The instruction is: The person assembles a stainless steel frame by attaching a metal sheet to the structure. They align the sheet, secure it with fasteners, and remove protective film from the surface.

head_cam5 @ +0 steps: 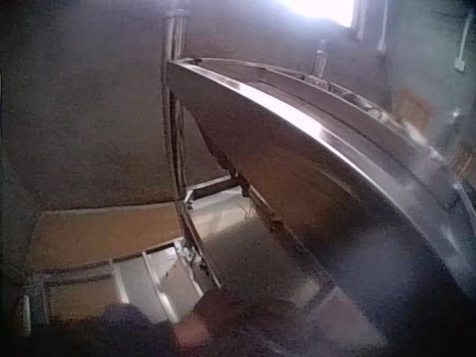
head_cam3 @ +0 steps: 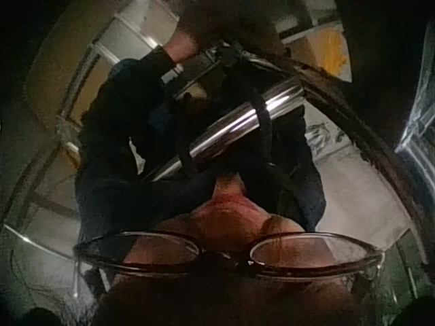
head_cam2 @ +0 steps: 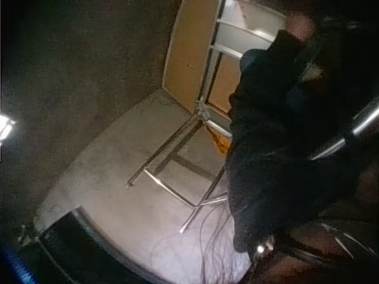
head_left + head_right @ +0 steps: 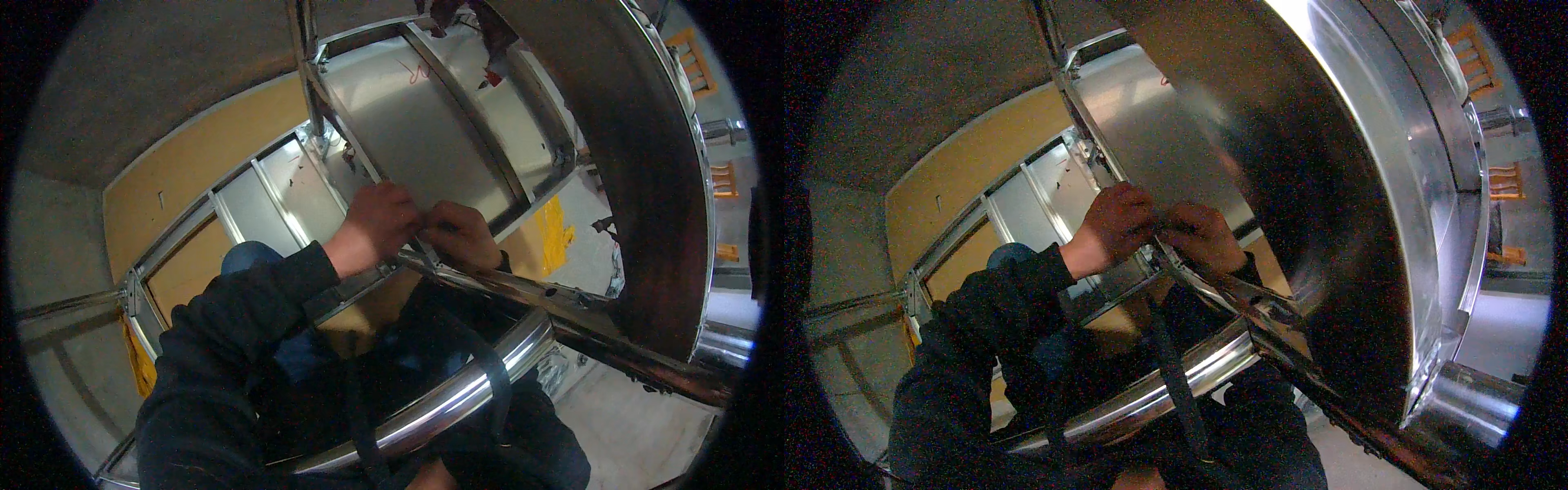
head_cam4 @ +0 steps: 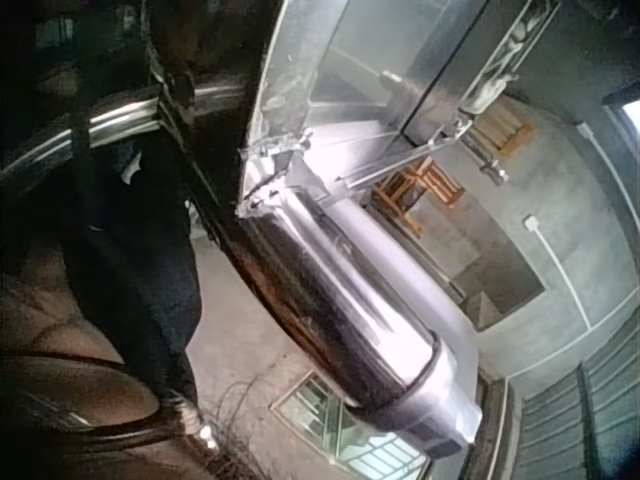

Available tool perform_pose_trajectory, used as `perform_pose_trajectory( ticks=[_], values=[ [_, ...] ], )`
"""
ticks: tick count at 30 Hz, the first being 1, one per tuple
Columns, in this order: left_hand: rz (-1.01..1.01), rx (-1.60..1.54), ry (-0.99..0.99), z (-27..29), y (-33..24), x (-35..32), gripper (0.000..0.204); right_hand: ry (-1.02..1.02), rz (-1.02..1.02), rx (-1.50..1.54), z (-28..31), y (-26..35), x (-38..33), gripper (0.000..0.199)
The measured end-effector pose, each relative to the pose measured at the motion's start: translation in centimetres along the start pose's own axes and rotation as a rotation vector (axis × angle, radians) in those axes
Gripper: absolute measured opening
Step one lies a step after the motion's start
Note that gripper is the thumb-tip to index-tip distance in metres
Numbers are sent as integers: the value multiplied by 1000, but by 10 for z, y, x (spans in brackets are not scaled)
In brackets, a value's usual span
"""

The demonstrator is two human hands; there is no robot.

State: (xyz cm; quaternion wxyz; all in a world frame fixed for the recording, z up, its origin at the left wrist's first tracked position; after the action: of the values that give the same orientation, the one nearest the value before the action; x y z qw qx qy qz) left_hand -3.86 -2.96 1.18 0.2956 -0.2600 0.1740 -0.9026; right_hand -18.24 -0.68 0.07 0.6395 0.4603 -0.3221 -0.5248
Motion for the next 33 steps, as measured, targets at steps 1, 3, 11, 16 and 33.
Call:
perform_pose_trajectory(
  ticks=[1,3,11,16,33],
  values=[
    [-3,73,13,-4,-2,1,31,-10,-13,-6,0,2,-1,19],
    [-101,168,-24,0,-5,0,27,-22,-82,42,-4,6,-5,20],
    [-400,165,69,15,-4,40,19,-226,68,-149,-7,-19,12,21],
    [-191,-69,-48,43,20,44,18,-216,-184,-47,-2,1,8,13],
    [-435,243,-89,20,-4,37,13,-231,-55,-26,-8,12,7,18]
  ],
)
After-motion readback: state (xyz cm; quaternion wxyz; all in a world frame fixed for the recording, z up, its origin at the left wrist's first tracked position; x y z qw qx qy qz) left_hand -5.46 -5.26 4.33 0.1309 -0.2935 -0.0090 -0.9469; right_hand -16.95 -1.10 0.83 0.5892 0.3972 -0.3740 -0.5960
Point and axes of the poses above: each hand's wrist, its own x-axis towards the middle knuckle, its own z-axis out of the back of the hand, y = z × x, the point moved 5 cm from there along x, towards the middle knuckle, and after that the axes turned 9 degrees about -y, right-handed, at the moved point
